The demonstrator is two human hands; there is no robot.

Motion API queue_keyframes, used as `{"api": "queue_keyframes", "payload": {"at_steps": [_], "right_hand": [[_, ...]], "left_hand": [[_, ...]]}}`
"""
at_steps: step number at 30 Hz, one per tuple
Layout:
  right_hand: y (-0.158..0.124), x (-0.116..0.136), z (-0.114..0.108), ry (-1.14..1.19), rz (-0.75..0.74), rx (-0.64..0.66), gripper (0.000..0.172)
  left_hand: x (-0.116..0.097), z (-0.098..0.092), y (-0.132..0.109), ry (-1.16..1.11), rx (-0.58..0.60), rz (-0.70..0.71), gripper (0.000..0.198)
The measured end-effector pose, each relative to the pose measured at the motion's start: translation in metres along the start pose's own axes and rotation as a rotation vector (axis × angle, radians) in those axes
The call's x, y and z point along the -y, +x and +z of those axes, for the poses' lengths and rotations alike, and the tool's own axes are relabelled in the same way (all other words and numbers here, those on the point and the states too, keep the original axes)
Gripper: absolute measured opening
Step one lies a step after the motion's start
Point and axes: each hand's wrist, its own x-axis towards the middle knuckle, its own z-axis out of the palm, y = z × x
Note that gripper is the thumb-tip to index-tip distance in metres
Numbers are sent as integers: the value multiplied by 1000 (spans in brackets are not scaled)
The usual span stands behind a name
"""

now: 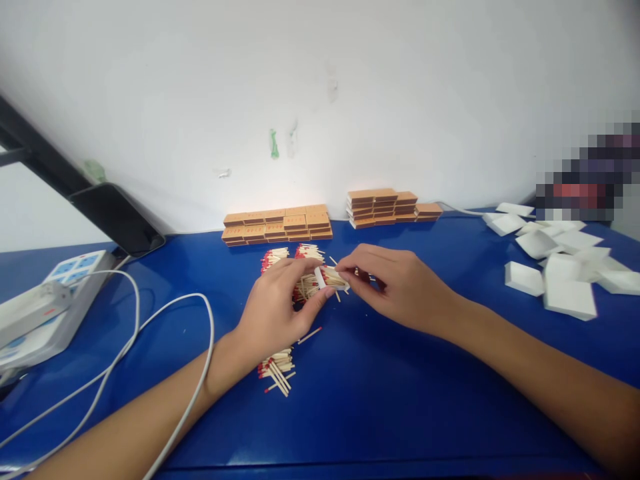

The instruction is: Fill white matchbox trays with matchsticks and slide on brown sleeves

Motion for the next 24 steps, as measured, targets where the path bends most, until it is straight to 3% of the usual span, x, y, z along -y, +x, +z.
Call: {"api": "queue_keyframes", "payload": {"at_steps": [9,16,24], "right_hand": [[2,3,-7,-69,206,-133,17],[5,2,-9,-57,234,-224,18],[9,-3,-14,10,202,-115,13]], "left_hand": [[0,1,0,-4,17,6,33],[0,0,0,2,12,-15,35],[-1,-2,2,-4,-60,-46,32]]}}
